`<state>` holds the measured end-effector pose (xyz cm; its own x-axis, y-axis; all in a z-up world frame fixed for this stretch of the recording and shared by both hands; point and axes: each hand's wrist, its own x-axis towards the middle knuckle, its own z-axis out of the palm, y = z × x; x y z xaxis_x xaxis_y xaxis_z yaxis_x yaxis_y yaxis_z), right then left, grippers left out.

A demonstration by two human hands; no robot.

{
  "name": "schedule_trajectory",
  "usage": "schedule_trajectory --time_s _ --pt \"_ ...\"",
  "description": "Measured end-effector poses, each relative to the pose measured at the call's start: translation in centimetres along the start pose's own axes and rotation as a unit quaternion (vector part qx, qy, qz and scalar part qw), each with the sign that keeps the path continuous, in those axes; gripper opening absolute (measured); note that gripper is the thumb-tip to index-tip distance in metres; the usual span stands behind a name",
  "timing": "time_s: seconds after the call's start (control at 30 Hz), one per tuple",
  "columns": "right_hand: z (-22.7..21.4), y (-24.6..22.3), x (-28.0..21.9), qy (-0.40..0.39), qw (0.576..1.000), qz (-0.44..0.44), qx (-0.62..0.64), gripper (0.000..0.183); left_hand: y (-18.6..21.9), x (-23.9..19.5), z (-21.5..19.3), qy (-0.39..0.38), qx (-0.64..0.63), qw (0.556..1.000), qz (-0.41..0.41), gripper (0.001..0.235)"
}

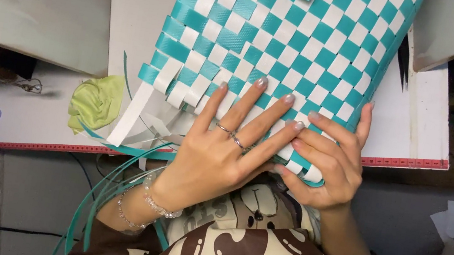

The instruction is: Finishing the edges of a woven plastic bag by tucking the loose ends of the strips back into the weave.

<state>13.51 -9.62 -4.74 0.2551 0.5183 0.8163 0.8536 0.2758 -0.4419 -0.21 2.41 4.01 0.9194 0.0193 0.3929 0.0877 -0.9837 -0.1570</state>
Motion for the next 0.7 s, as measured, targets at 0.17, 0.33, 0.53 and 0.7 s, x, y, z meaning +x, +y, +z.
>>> schedule_trajectory --time_s 0.17,0.33,0.53,0.7 --pt "0.2 -0.7 0.2 0.01 0.999 0.042 0.021 0.02 0.0 -0.3 -0.2 0.038 -0.06 0.997 -0.007 0.036" --pt "0.4 -1.3 0.4 0.013 0.997 0.075 0.025 0.011 0.7 -1.2 -0.8 0.079 -0.115 0.989 -0.045 0.029" --pt "0.7 -1.3 0.1 0.028 0.996 0.074 0.027 0.015 3.4 -5.7 -4.5 0.137 -0.296 0.945 0.036 0.009" --pt "1.0 -1.2 0.2 0.04 0.998 0.055 0.008 0.014 5.3 -9.6 0.0 -0.258 -0.618 0.742 -0.032 0.037"
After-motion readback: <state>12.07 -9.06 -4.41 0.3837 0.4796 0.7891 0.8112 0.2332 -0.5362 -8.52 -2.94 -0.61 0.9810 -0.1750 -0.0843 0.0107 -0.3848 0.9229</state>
